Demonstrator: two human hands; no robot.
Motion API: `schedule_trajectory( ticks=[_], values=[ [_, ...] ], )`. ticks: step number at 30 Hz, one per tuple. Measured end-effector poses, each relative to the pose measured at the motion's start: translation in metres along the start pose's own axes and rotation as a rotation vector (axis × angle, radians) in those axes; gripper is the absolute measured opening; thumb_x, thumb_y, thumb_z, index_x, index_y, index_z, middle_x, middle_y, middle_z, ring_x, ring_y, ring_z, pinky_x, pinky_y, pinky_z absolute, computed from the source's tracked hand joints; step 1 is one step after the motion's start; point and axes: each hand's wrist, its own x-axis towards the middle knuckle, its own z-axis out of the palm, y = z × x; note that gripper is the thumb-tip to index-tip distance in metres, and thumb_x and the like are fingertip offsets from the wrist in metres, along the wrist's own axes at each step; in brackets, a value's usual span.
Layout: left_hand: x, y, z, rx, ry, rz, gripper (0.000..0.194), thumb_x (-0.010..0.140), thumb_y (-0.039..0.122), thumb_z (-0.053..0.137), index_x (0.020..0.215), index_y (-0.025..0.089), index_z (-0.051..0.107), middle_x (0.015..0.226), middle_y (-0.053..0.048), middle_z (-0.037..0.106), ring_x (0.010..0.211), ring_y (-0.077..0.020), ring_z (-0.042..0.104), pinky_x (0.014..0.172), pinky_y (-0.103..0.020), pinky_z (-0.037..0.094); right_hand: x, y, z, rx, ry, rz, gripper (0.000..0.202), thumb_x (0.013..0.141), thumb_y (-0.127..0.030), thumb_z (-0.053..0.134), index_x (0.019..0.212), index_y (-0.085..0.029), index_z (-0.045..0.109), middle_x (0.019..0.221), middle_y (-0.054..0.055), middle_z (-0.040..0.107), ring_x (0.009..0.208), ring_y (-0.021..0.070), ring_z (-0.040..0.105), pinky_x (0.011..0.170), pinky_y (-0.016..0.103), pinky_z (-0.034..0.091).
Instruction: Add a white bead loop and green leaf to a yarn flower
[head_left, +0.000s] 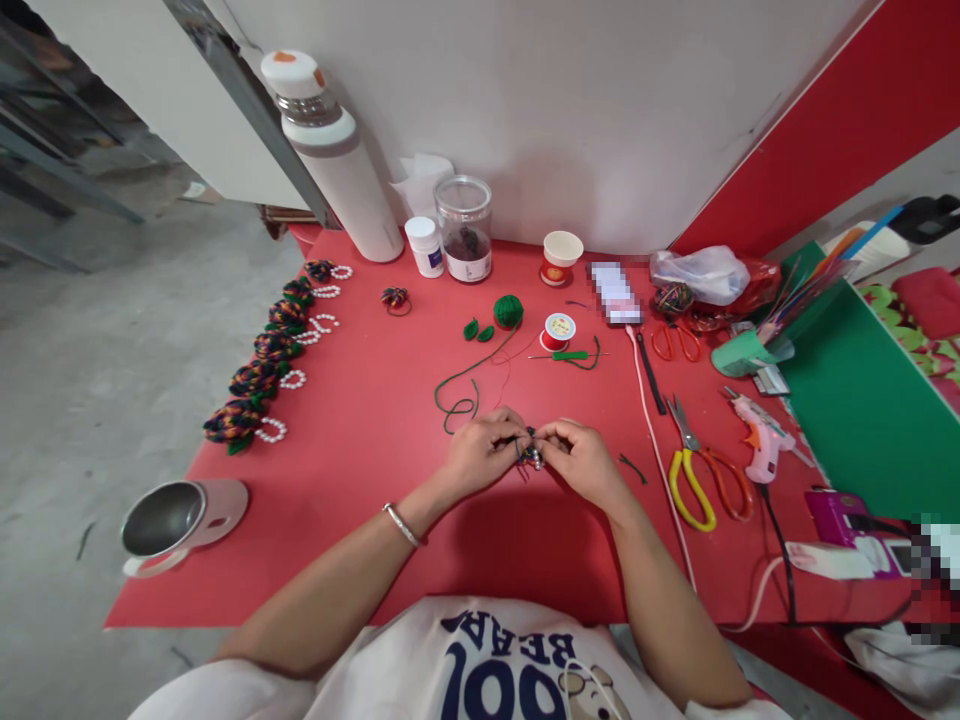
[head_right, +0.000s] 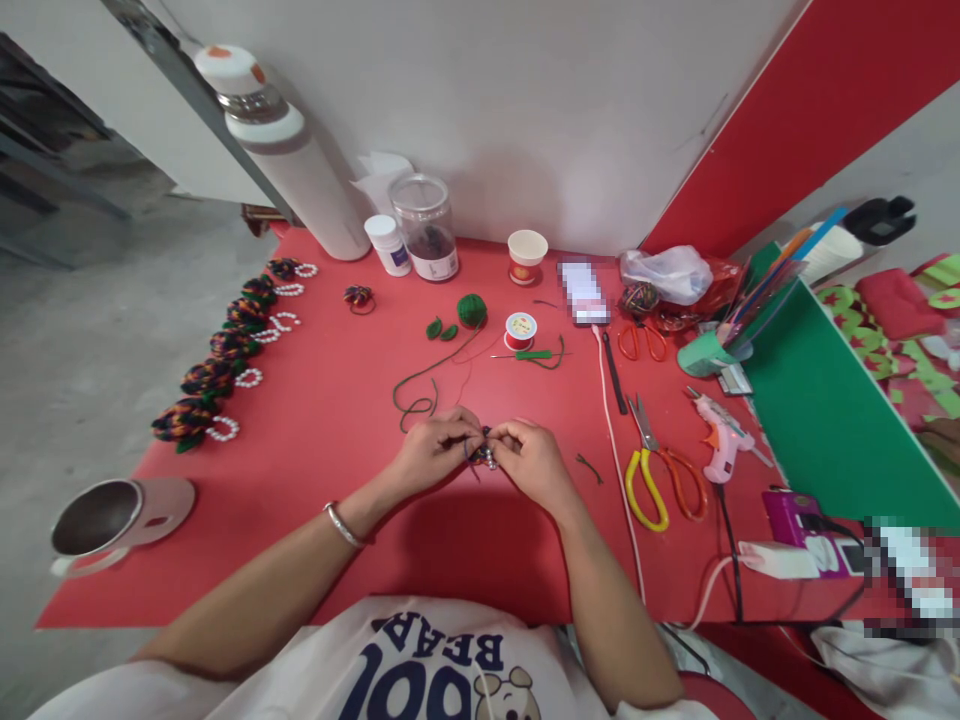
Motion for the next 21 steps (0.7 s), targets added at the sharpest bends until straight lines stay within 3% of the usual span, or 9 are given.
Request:
schedule_trajectory(
  ticks=[13, 21],
  values=[
    [0.0021, -0.0068, 0.0030, -0.144, 0.027, -0.029, 0.011, 0.081, 0.022, 0.069, 0.077, 0.016, 0.076, 0.083, -0.006, 0.067, 0.067, -0.0112, 0.059, 0.058, -0.022, 0.042, -0.0016, -0.0061, -0.0006, -0.024, 0.034, -0.045, 0.007, 0.081, -0.021, 0.063, 0.077, -0.019, 0.069, 0.076, 0.001, 0.061, 0.061, 0.0115, 0.052, 0.058, 0.023, 0.041],
    [0.0035, -0.0095, 0.0022, -0.189, 0.019, -0.020, 0.010, 0.079, 0.023, 0.071, 0.078, 0.016, 0.078, 0.084, -0.007, 0.067, 0.071, -0.0127, 0.060, 0.061, -0.023, 0.045, -0.0021, -0.0038, 0.0074, 0.236, 0.036, 0.086, 0.011, 0.076, -0.025, 0.064, 0.085, -0.019, 0.067, 0.068, -0.001, 0.066, 0.060, 0.0125, 0.062, 0.057, 0.022, 0.048]
  ],
)
